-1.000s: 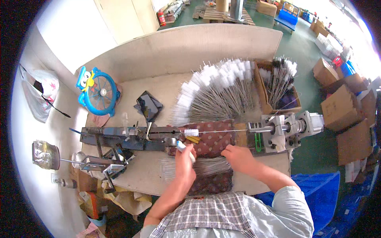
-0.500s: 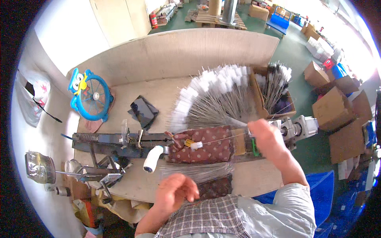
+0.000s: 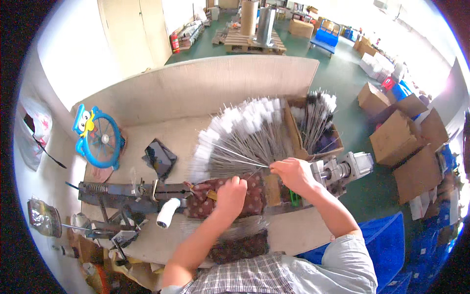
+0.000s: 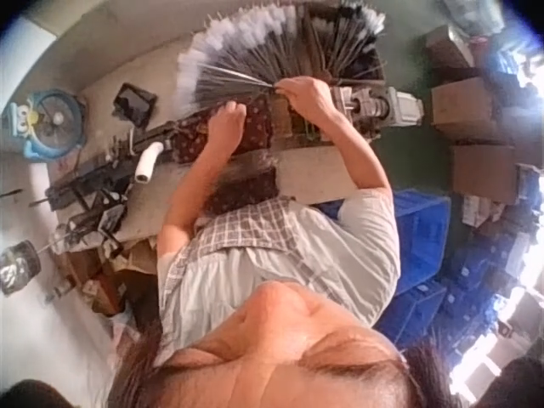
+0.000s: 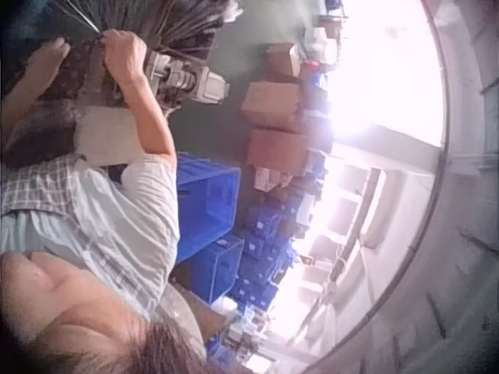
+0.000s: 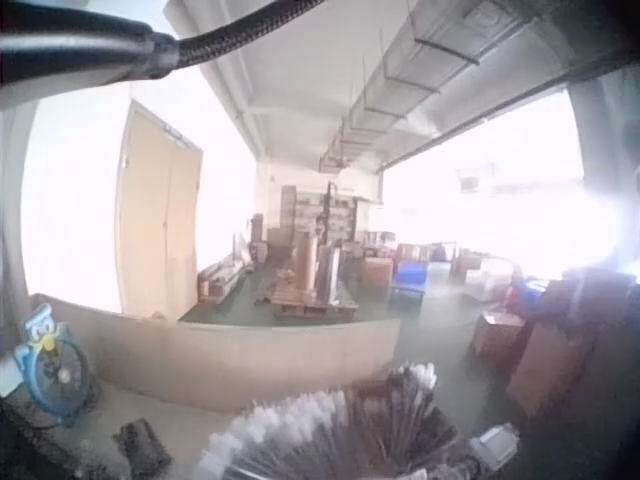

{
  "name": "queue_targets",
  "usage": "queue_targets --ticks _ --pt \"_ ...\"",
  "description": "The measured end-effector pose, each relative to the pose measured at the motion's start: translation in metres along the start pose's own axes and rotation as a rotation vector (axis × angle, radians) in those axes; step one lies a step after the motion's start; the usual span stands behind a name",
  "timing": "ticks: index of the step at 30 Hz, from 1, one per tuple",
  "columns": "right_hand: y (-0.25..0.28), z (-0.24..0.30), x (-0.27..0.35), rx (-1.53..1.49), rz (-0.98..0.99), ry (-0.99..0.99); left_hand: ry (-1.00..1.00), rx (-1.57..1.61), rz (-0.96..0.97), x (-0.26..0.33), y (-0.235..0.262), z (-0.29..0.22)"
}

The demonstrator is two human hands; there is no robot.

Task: The person is assembling brushes by inserting bristles into a rotating machine fixture and securing them.

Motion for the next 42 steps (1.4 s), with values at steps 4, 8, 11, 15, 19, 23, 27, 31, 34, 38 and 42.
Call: queue_targets --ticks 4,8,11,15,19,23,27,31,34,38,42 --pt "0.007 0.004 -0.005 -0.098 0.318 -0.023 -0.103 -0.149 0.099 -0.010 0.001 0.005" --pt "0.001 0.028 -0.022 -0.133 0.283 0.095 -0.080 -0.430 -0.029 -0.034 0.019 0.028" --pt "-0.010 0.057 -0.038 -0.247 0.215 0.259 -0.102 -0.256 0.002 -0.031 0.013 0.035" --pt "-0.016 0.067 -0.047 -0.283 0.212 0.243 -0.056 -0.051 -0.136 -0.016 0.024 0.028" --pt "-0.022 0.081 -0.052 -0.318 0.166 0.262 -0.098 0.070 -0.210 0.008 0.046 0.004" --pt "-0.050 0.107 -0.056 -0.340 0.187 0.314 0.029 0.265 -0.240 0.069 0.048 0.010" --pt "-0.084 0.129 -0.060 -0.236 0.121 0.367 0.738 1.100 -0.251 0.136 0.033 0.070" --pt "-0.101 0.142 -0.065 -0.169 0.173 0.311 0.994 1.762 -0.564 0.156 0.041 0.109" --pt "-0.109 0.142 -0.067 -0.088 0.202 0.290 0.835 1.924 -0.437 0.122 0.059 0.084" --pt "-0.109 0.152 -0.064 -0.058 0.218 0.269 0.751 0.988 -0.228 0.126 0.023 0.093" --pt "-0.105 0.144 -0.067 -0.078 0.205 0.297 0.754 0.739 -0.145 0.115 0.036 0.100"
Point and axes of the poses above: each hand's wrist, its own x-axis away from the middle knuckle, its own y-axis out of the back of the hand, z = x × y, the point moved 5 cm from there along -x, towards the middle knuckle, and after that the axes turned 3 degrees about -y, right-handed, at the moved point
